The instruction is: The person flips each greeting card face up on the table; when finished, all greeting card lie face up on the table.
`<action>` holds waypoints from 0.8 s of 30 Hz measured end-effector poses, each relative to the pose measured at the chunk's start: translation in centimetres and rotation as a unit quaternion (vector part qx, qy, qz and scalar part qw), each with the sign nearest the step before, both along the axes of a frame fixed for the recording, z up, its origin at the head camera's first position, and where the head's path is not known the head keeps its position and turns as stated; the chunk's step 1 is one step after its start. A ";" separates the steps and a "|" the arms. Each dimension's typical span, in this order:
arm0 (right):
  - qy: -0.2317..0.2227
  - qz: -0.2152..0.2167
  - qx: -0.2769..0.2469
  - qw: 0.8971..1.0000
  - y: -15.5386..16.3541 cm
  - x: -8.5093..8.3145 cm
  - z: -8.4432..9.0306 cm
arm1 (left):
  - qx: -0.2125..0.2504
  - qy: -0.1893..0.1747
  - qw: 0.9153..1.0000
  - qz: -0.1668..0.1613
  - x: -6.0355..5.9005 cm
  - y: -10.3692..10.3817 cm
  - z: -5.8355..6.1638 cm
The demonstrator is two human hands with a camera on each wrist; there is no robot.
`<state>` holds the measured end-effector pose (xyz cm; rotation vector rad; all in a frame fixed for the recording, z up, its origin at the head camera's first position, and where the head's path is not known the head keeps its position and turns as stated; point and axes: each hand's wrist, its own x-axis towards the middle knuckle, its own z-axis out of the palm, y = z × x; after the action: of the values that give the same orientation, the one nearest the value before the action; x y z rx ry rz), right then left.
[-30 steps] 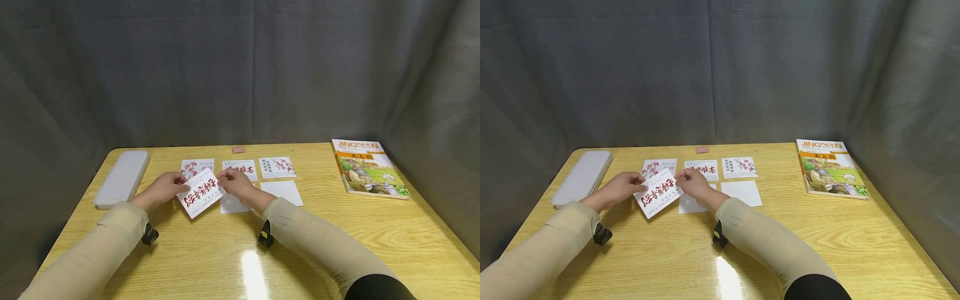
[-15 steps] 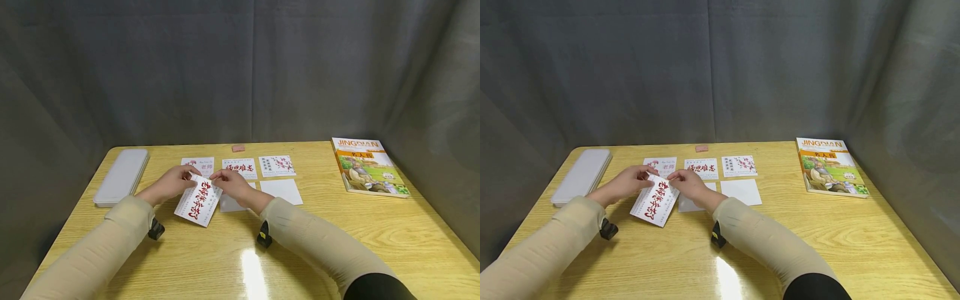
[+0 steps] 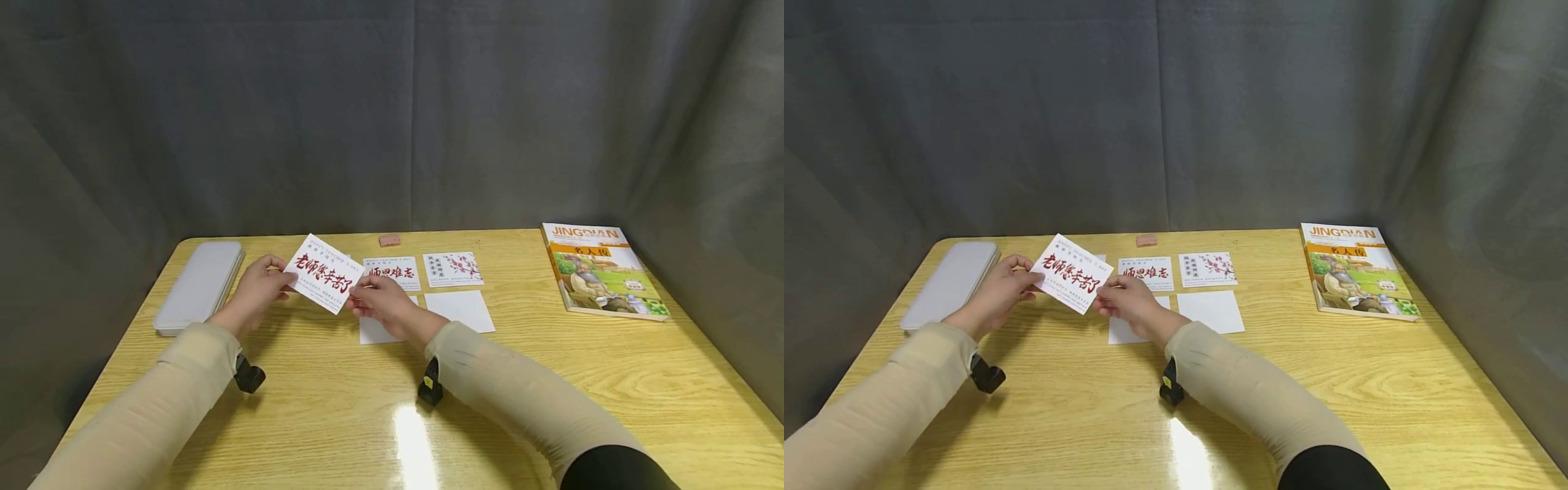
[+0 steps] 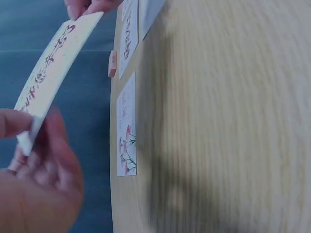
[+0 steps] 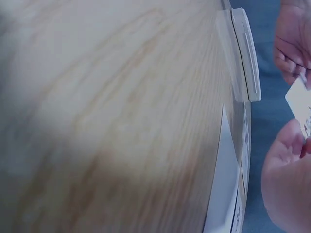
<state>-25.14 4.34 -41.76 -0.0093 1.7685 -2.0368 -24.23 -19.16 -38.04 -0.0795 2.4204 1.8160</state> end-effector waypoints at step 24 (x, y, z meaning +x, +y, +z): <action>-0.010 0.047 0.120 0.992 -1.5 0.6 -0.5 | -0.429 0.139 0.861 -0.235 4.0 4.0 -2.4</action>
<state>-24.50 2.89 -42.28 0.0005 1.9508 -1.7437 -20.18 -15.18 -40.43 0.6744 2.8884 0.4937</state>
